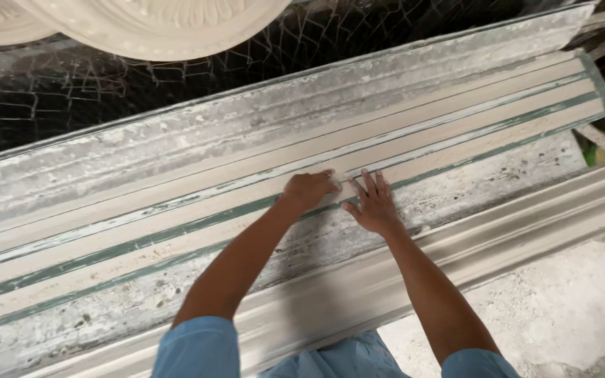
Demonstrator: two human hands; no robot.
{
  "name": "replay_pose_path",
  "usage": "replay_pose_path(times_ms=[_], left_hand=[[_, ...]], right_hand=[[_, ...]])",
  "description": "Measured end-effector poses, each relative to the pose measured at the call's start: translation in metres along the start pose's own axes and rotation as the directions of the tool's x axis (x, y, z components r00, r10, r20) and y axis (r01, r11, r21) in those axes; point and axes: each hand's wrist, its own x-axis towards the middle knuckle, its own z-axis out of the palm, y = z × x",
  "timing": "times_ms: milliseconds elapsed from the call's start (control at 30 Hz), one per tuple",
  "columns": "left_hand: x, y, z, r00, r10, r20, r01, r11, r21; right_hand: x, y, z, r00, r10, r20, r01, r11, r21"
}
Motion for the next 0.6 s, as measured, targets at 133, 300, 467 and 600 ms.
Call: replay_pose_path(times_ms=[133, 300, 467, 600], left_hand=[[-0.058, -0.027, -0.008, 0.996, -0.059, 0.06, 0.06, 0.998, -0.006], [-0.103, -0.063, -0.018, 0.954, -0.191, 0.231, 0.198, 0.98, -0.006], [0.0, 0.003, -0.008, 0.994, -0.019, -0.111, 0.008, 0.995, -0.1], [0.043, 0.031, -0.014, 0.997, -0.073, 0.019, 0.074, 0.996, -0.039]], right_hand=[[-0.01, -0.011, 0.0, 0.996, 0.01, -0.087, -0.006, 0.999, 0.043], [-0.006, -0.013, 0.005, 0.98, -0.006, -0.201, 0.009, 1.0, 0.013], [-0.007, -0.001, 0.018, 0.966, -0.05, -0.252, 0.079, 0.991, 0.107], [0.002, 0.035, -0.003, 0.978, -0.122, -0.167, 0.159, 0.959, 0.234]])
